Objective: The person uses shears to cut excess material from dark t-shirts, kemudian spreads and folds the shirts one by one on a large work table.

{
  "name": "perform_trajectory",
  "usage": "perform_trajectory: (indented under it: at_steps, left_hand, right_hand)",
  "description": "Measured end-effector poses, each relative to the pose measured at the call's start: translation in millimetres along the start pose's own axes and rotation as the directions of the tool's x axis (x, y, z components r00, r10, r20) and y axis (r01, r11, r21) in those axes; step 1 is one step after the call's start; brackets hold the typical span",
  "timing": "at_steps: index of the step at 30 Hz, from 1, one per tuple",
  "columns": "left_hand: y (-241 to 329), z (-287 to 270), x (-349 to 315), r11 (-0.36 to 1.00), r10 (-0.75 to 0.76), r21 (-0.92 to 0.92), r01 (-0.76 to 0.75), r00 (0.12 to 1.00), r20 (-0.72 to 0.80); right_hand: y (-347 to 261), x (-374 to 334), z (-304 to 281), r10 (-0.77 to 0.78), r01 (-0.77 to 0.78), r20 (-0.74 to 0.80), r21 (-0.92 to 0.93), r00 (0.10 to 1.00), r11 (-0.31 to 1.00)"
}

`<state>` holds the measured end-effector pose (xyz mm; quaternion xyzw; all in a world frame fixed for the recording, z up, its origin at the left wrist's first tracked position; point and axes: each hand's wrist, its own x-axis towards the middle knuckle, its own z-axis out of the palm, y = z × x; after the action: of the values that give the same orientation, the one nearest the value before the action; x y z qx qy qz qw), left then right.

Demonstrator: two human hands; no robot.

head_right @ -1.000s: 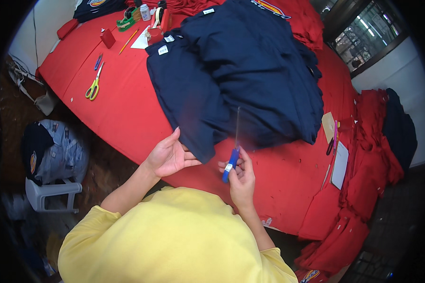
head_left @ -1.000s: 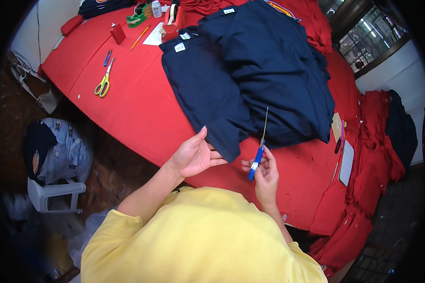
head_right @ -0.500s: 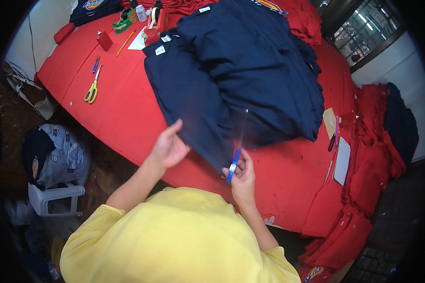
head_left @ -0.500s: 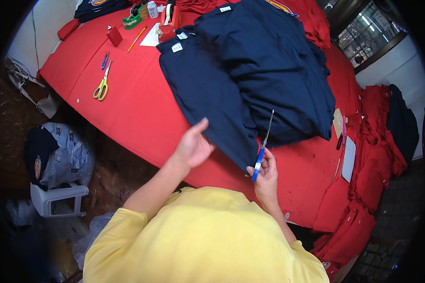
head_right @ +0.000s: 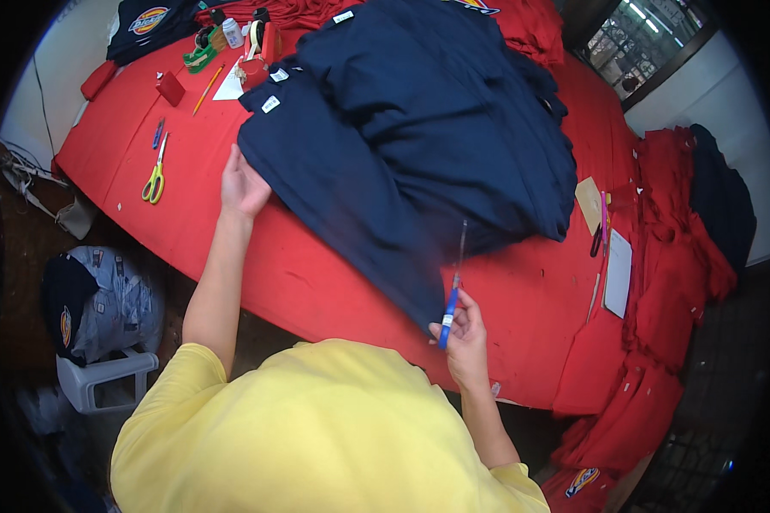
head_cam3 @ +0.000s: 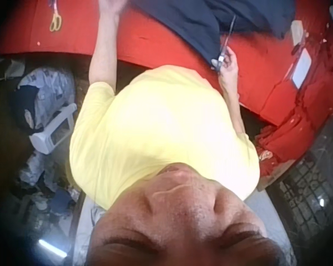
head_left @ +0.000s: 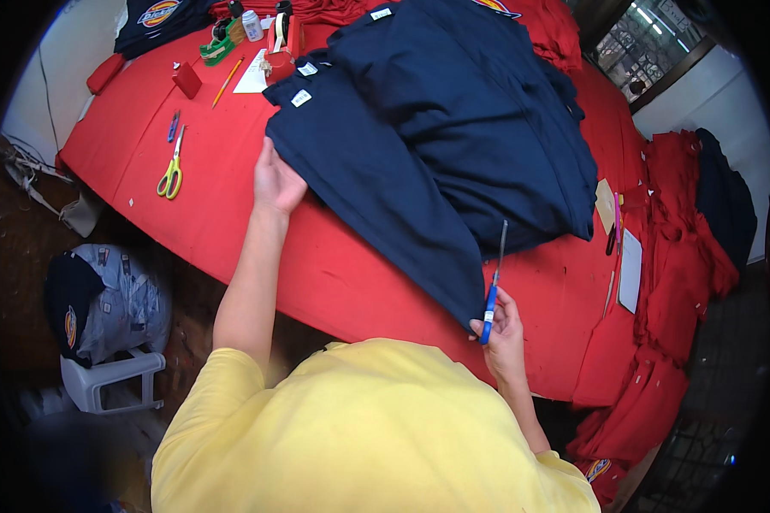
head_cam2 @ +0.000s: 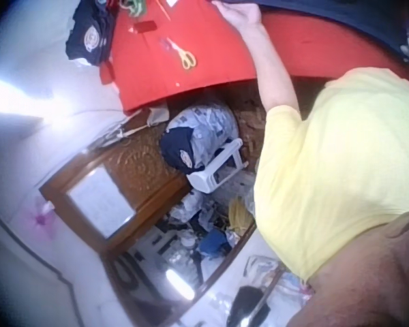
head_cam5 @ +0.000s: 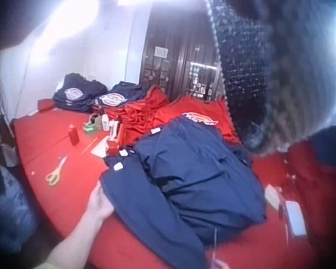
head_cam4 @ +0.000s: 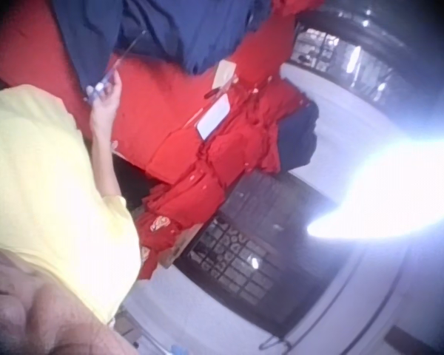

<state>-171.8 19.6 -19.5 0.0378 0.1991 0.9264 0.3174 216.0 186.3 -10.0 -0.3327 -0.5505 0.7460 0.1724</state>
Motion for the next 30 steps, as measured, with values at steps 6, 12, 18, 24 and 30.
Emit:
perform_trajectory:
  at_steps: [6,12,18,24,30]
  left_hand:
    - [-79,14,-67,0.871,-0.336,0.342,0.352,0.936,-0.108]
    - [-38,32,-52,0.897,-0.412,0.219,0.384,0.905,0.102]
    - [-77,51,-80,0.918,-0.397,-0.02,0.397,0.917,-0.035]
    - [-93,47,-142,0.926,-0.364,0.101,0.363,0.931,-0.012]
    - [-82,48,-155,0.865,-0.242,0.443,0.235,0.969,-0.041]
  right_hand:
    - [-17,-9,28,0.076,-0.082,0.139,0.036,0.987,0.996]
    - [-15,6,48,0.021,0.01,0.351,-0.087,0.936,0.996]
    - [10,43,89,-0.135,0.099,0.408,0.107,0.903,0.989]
    - [22,42,95,-0.057,0.079,0.43,-0.034,0.901,0.996]
    - [-6,28,77,-0.078,0.195,0.384,-0.277,0.92,0.941]
